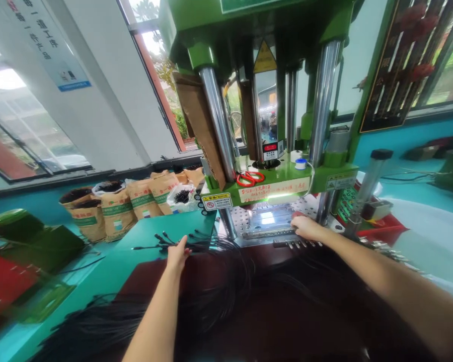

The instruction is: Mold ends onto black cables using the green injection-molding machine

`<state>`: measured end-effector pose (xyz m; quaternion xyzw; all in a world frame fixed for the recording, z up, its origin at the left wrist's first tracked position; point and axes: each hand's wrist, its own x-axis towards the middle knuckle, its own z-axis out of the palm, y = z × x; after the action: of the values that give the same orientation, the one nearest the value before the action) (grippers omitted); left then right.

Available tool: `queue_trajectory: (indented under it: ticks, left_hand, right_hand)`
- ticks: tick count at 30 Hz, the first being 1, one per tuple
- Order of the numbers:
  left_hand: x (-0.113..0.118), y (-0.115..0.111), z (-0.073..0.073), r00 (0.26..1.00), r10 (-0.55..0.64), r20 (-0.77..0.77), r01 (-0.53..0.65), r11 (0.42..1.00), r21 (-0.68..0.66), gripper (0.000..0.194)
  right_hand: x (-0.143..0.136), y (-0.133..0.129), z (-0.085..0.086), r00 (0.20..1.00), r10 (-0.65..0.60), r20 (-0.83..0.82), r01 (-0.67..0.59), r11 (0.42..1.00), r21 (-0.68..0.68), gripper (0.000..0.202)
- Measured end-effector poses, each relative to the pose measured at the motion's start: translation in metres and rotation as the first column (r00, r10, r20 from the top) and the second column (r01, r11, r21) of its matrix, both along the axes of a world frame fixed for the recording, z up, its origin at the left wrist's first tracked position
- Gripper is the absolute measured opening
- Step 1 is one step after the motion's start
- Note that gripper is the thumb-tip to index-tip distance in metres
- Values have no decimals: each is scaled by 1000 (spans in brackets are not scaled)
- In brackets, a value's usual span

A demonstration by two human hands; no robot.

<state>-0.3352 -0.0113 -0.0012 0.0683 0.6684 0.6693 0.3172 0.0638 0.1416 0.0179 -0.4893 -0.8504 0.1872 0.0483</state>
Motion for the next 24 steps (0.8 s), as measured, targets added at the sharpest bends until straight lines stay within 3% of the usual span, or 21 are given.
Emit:
queue_trajectory:
  ticks: [3,6,7,9,11,14,17,20,24]
  left_hand:
    - [-7,-4,8,982,-187,28,189,967,-170,37]
    - [-8,-12,19,870,-487,80,479,794,-373,55]
    - [-4,-14,23,813,-579,62,551,730,-404,58]
    - [13,-19,32,699,-713,-44,648,659,-382,55]
    - [44,-24,41,576,-796,-183,733,603,-315,47]
    - [112,-32,55,318,-873,-369,849,436,-300,35]
    - [190,-39,61,33,-848,-529,916,237,-323,24]
    - [253,-43,50,-13,-772,-635,940,207,-270,20]
    - [292,-39,25,4,-775,-632,930,235,-282,25]
  right_hand:
    - [-7,0,-3,988,23,155,-40,994,106,3]
    - [2,-3,2,977,49,208,-85,981,172,18]
    - [10,-4,5,975,57,213,-98,978,186,23]
    - [32,-7,12,971,70,227,-115,976,187,29]
    - [54,-11,17,963,80,256,-122,981,152,29]
    - [78,-20,20,954,99,282,-129,988,90,25]
    - [83,-29,20,955,112,273,-139,987,82,29]
    - [81,-31,28,961,125,245,-143,988,56,36]
    - [81,-28,47,989,97,115,-99,995,10,29]
